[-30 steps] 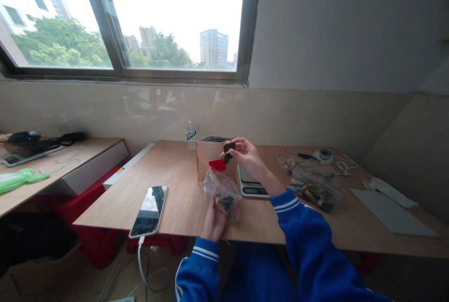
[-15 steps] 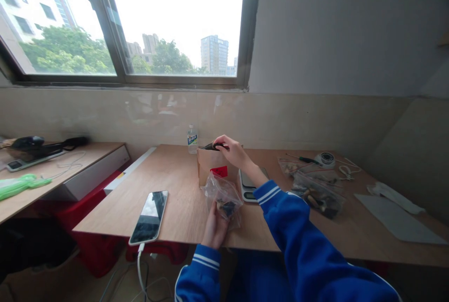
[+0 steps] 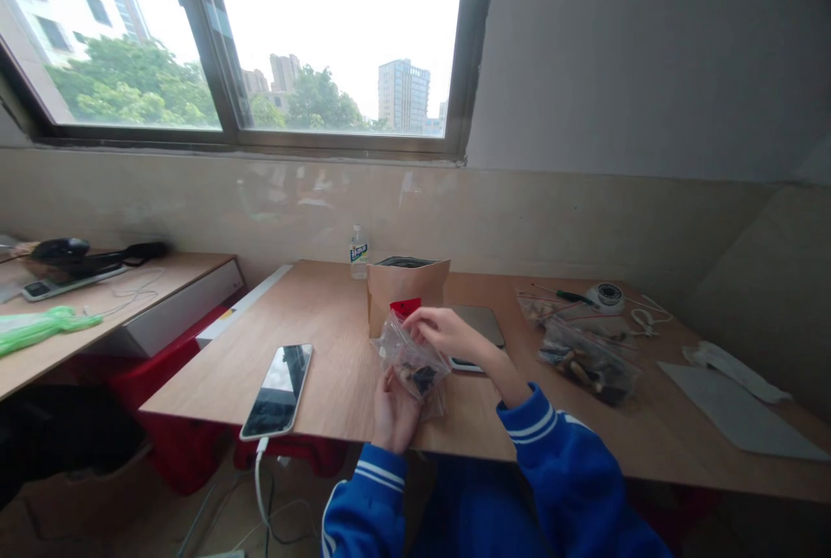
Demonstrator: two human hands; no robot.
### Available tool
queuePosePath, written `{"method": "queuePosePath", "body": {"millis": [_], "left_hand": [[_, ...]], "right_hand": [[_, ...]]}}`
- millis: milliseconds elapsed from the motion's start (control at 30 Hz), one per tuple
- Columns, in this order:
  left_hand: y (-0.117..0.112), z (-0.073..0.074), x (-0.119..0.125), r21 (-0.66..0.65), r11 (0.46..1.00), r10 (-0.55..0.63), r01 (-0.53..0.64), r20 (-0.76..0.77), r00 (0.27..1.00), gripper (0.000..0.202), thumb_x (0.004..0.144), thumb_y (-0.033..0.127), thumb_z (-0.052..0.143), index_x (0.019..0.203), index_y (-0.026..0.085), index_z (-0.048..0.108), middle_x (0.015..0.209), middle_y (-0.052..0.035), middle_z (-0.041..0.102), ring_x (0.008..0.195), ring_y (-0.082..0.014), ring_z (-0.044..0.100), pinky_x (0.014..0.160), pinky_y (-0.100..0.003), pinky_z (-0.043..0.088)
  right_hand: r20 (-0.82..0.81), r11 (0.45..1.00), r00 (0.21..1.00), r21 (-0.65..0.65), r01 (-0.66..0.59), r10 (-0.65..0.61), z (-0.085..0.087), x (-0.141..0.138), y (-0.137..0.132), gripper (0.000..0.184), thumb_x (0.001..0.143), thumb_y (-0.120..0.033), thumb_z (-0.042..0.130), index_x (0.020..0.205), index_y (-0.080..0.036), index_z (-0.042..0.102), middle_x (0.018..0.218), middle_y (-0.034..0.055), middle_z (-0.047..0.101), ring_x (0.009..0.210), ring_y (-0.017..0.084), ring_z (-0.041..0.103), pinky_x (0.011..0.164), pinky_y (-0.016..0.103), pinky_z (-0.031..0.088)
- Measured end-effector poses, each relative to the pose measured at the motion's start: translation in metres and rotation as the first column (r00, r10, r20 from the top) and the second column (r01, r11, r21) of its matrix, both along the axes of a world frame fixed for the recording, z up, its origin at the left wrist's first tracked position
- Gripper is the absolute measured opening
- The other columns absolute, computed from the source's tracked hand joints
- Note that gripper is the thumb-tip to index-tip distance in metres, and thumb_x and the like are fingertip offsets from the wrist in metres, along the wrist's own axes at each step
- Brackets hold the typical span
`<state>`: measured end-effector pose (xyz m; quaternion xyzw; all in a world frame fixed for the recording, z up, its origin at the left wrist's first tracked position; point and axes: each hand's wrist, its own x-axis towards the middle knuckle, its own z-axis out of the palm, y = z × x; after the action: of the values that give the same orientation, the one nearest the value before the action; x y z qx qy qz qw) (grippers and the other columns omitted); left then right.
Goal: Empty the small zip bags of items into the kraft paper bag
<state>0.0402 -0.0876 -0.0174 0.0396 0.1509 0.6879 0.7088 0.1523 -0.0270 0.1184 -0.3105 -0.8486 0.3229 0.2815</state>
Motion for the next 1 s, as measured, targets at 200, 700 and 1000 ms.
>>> {"method": "queuePosePath", "body": {"millis": [200,700,1000], "left_hand": [[-0.004,-0.005,-0.002,0.012,1.000,-0.021,0.022,-0.072,0.997,0.057,0.076,0.002,0.038,0.125,0.026,0.052,0.108,-0.0060,0.067,0.093,-0.0197,0.065,0.086,-0.039,0.052],[0.001,-0.001,0.003,-0.072,0.991,0.101,-0.113,-0.144,0.984,0.022,0.084,0.008,0.051,0.099,0.017,0.064,0.106,-0.0058,0.068,0.095,-0.0150,0.065,0.086,-0.027,0.052],[0.002,-0.002,0.005,-0.114,0.987,0.091,-0.114,-0.191,0.977,0.024,0.085,0.016,0.053,0.108,0.016,0.062,0.124,-0.0108,0.061,0.116,-0.0211,0.057,0.098,-0.034,0.046]], "right_hand": [[0.127,0.981,0.992,-0.194,0.011,0.014,-0.034,0.009,0.001,0.018,0.077,-0.022,0.063,0.093,-0.014,0.063,0.092,0.0069,0.068,0.082,0.018,0.062,0.072,0.028,0.049],[-0.214,0.732,0.915,-0.551,-0.402,0.342,-0.074,0.033,0.023,0.061,0.074,-0.046,0.070,0.125,-0.015,0.056,0.117,0.0112,0.063,0.105,0.025,0.059,0.094,0.041,0.044],[-0.176,0.867,0.956,-0.405,-0.289,0.236,-0.074,0.020,0.026,0.050,0.074,-0.043,0.068,0.117,-0.017,0.063,0.110,0.0093,0.067,0.103,0.026,0.058,0.092,0.041,0.044]]}}
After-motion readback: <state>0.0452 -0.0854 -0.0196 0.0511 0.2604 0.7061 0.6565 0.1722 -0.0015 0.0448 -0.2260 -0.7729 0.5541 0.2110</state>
